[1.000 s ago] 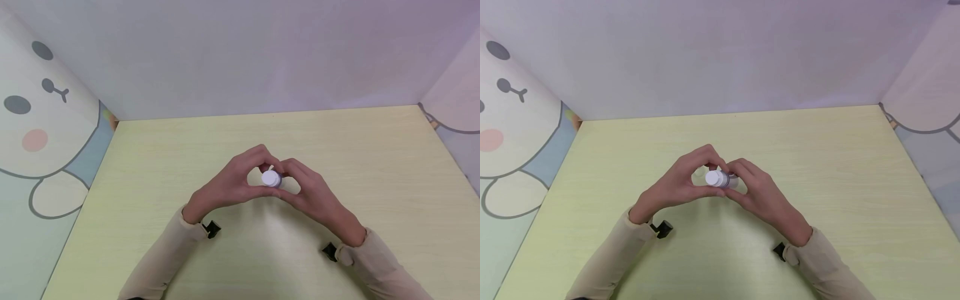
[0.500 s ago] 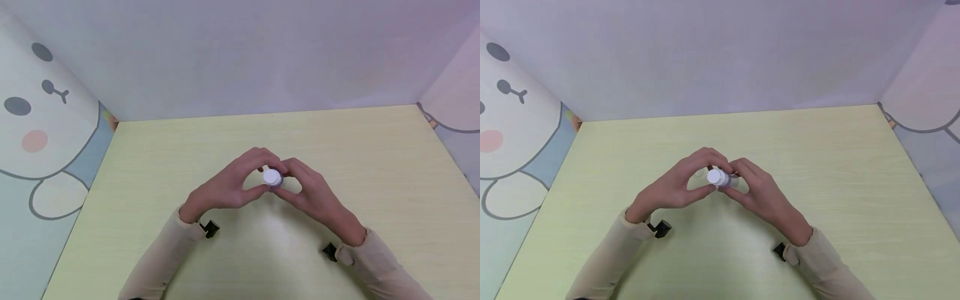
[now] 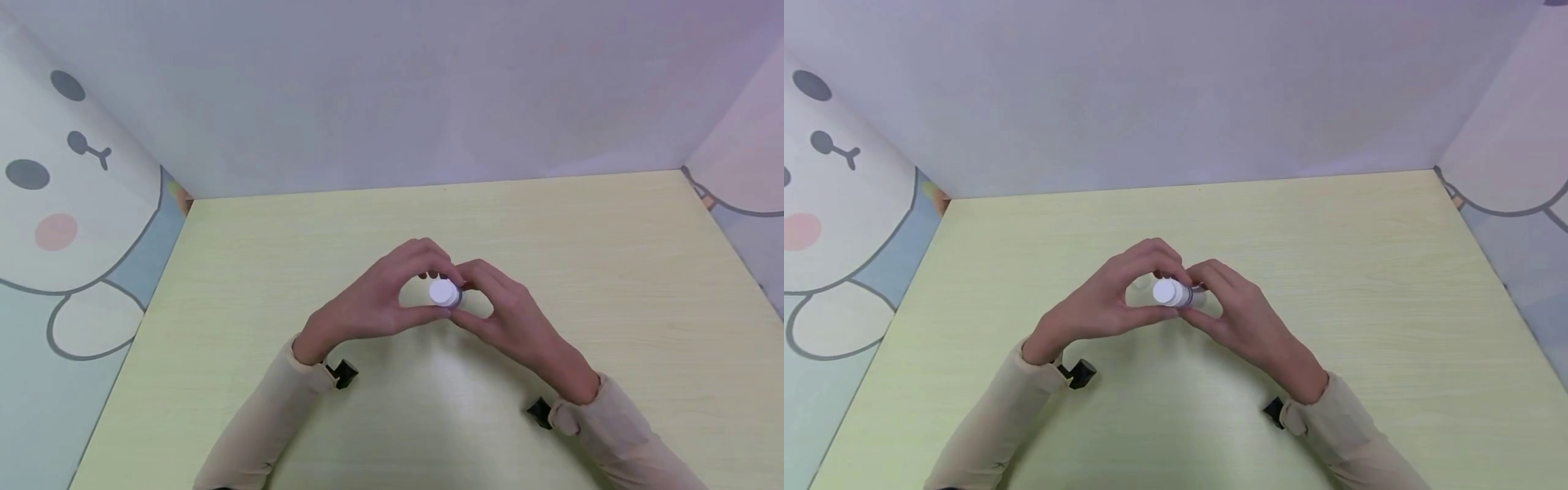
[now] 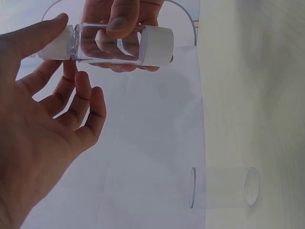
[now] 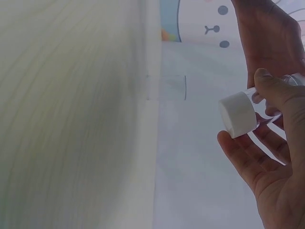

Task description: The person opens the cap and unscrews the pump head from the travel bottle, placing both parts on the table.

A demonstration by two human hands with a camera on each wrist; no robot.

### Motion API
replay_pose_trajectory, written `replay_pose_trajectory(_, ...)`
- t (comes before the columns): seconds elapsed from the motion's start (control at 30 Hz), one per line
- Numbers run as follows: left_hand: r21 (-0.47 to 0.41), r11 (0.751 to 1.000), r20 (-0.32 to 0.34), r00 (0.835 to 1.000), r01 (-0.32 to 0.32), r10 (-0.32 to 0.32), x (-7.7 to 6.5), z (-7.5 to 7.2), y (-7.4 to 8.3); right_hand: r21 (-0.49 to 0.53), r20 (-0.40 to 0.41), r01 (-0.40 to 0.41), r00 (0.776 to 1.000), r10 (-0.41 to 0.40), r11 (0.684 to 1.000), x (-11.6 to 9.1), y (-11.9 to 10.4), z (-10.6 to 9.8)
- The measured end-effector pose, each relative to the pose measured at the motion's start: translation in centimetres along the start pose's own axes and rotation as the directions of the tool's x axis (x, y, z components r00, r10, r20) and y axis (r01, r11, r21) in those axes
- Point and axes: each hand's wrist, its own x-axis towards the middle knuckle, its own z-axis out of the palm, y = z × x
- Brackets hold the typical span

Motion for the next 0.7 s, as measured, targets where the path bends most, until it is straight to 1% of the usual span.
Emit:
replay_pose_trajectory(0.17, 0.014, 1.0, -0.002, 1.0, -0.004, 0.004, 0.03, 0.2, -0.11, 0.02, -0.002, 0.024, 1.0, -0.024, 1.0, -0.03, 0.06, 0.16)
replay_pose_trajectory(0.33, 0.04, 0.999, 0.005, 1.0, -0.008, 0.008, -0.03, 0.25, -0.27, 0.02, 0.002, 0.018, 1.0, -0.018, 1.0, 0.02, -0.01, 0.12)
replay_pose_trajectory(0.6, -0.018, 0.999, 0.069, 0.996, -0.049, 0.05, -0.12, -0.16, -0.07, 0.016, -0.013, -0.004, 1.0, 0.004, 1.0, 0.03, -0.13, -0.01)
replay_pose_trajectory(0.7, -0.015, 0.999, 0.067, 0.997, -0.048, 0.048, -0.14, -0.31, -0.06, 0.03, -0.027, 0.003, 1.0, -0.002, 1.0, 0.09, -0.09, 0.05)
